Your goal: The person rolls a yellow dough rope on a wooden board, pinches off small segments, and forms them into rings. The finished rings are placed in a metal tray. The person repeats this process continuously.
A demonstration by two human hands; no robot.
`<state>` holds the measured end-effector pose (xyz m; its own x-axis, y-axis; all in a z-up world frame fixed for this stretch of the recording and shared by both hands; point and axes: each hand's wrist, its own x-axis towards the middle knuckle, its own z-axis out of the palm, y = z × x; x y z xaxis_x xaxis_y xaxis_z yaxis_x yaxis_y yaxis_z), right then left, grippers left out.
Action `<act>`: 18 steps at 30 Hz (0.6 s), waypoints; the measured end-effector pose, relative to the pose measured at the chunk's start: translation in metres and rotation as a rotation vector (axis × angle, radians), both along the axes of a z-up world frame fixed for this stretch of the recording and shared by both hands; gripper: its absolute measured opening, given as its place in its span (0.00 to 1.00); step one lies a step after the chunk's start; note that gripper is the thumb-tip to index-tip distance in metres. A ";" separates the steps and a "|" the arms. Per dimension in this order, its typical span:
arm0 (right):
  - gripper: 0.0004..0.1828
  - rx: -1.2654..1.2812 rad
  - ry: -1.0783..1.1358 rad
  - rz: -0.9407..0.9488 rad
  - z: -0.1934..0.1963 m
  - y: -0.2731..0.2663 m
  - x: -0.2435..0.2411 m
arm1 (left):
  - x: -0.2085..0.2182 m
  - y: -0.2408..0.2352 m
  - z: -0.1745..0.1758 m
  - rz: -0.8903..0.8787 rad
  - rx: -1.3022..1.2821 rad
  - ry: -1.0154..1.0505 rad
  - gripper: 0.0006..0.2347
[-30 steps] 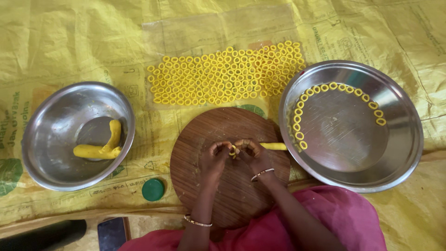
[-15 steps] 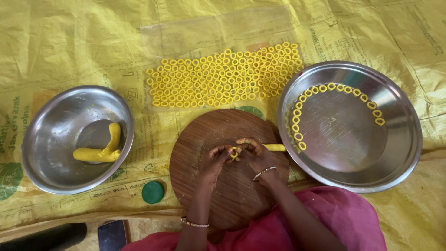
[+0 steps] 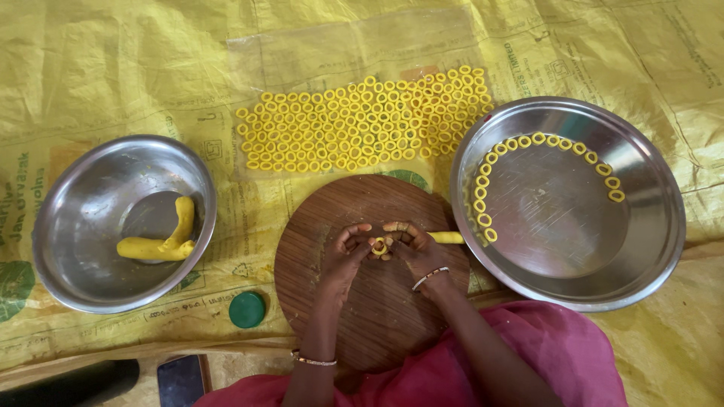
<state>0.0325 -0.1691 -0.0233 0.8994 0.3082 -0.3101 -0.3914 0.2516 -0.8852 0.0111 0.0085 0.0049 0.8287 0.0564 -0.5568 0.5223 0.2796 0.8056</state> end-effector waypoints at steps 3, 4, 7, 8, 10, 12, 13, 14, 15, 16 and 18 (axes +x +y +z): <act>0.16 0.016 -0.011 -0.005 -0.003 -0.001 0.000 | -0.002 0.002 -0.007 -0.037 0.011 -0.038 0.15; 0.16 0.014 0.000 -0.010 -0.004 -0.002 0.001 | -0.003 0.003 -0.012 -0.025 -0.045 -0.055 0.14; 0.17 0.022 0.023 -0.013 -0.006 -0.003 0.003 | -0.004 0.006 -0.029 0.008 -0.187 -0.091 0.14; 0.17 0.032 0.025 -0.006 -0.006 -0.003 0.003 | -0.005 0.007 -0.036 0.017 -0.218 -0.090 0.13; 0.18 0.043 0.033 0.002 -0.008 -0.003 0.002 | -0.005 0.007 -0.049 0.029 -0.283 -0.095 0.13; 0.18 0.046 0.046 0.004 -0.009 -0.003 0.001 | -0.006 0.008 -0.059 0.036 -0.352 -0.105 0.11; 0.18 0.069 0.055 0.000 -0.009 -0.003 0.001 | -0.006 0.008 -0.061 0.038 -0.366 -0.093 0.12; 0.17 0.092 0.063 -0.005 -0.009 -0.003 0.001 | -0.005 0.008 -0.061 0.040 -0.381 -0.081 0.12; 0.17 0.115 0.071 -0.009 -0.008 -0.003 0.001 | -0.005 0.008 -0.060 0.042 -0.395 -0.070 0.12; 0.17 0.130 0.083 -0.007 -0.007 -0.003 0.002 | -0.005 0.008 -0.058 0.053 -0.415 -0.072 0.12; 0.17 0.160 0.110 -0.002 -0.006 -0.003 0.002 | -0.005 0.006 -0.048 0.076 -0.456 -0.075 0.13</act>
